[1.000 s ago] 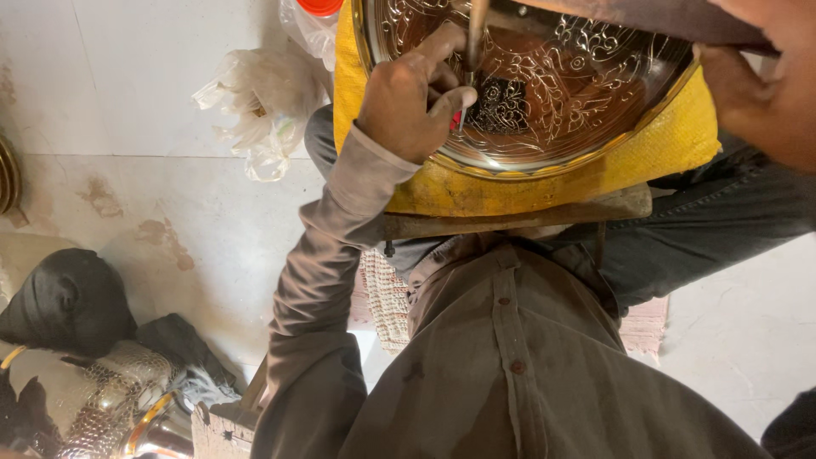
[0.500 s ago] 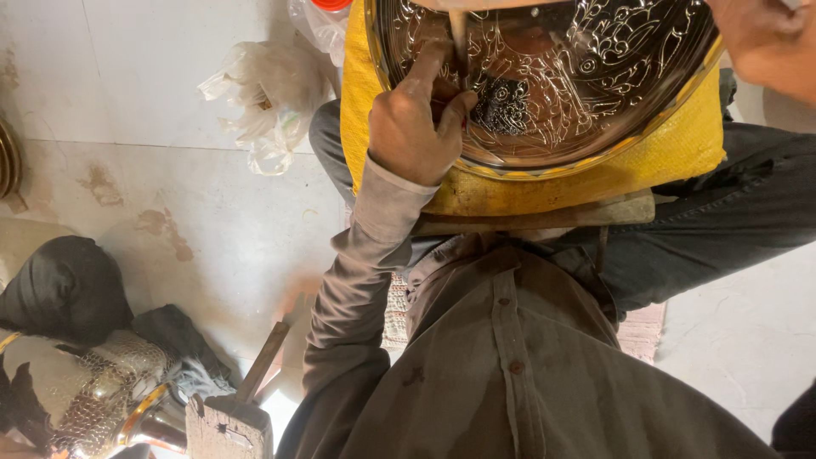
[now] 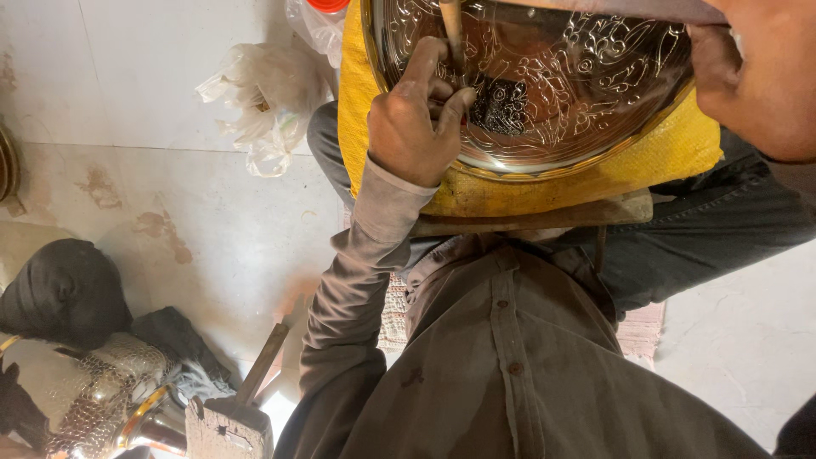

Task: The person sits cross-legged on the floor with a large decorative brass plate resting on a padded lap board. They hold a small chisel against the engraved pattern with one hand and strike it with a wooden mallet in the other hand, working the design across the plate surface.

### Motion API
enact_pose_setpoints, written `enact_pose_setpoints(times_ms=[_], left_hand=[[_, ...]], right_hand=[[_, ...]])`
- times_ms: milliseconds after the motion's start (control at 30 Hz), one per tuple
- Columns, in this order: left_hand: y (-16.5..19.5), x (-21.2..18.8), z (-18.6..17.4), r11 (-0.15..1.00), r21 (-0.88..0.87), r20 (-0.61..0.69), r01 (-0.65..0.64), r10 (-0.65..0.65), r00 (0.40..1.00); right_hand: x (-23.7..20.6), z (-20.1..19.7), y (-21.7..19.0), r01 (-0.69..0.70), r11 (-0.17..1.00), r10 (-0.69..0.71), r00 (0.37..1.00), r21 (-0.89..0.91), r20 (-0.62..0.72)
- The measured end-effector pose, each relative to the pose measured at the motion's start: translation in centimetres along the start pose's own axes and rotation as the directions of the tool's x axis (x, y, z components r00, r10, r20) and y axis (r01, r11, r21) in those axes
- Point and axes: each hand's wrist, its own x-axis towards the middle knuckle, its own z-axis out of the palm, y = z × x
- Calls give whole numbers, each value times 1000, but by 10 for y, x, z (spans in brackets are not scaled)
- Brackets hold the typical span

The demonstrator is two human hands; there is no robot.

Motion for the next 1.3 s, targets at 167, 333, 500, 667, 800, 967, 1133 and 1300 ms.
enact_pose_setpoints(times_ms=[167, 333, 500, 667, 800, 967, 1133, 1300], left_hand=[[0, 0, -4, 998, -27, -6, -49, 49, 999], [-9, 11, -3, 997, -71, 175, -33, 45, 984], [-13, 26, -6, 978, -189, 354, -90, 153, 923], [-12, 47, -11, 956, -259, 524, -135, 257, 812], [-13, 55, -14, 946, -295, 583, -138, 292, 758], [-12, 62, -16, 880, -433, 591, -197, 442, 675], [-14, 50, -30, 885, -463, 576, -42, 337, 745], [-19, 59, -26, 841, -489, 586, -231, 513, 628]], right_hand=[[-10, 4, 4, -22, 999, 23, 1000, 44, -8], [-24, 15, 16, 46, 987, -30, 994, 151, -106], [-30, 11, 15, 197, 961, -147, 958, 194, -247], [-53, -8, -13, 150, 969, -94, 958, 194, -271], [-67, -9, -31, 139, 953, -48, 946, 268, -319], [-67, -16, -54, -64, 959, 127, 968, 277, -217], [-67, -39, -86, -125, 989, 139, 966, 81, -216], [-57, -43, -93, -116, 993, 110, 983, -36, -148]])
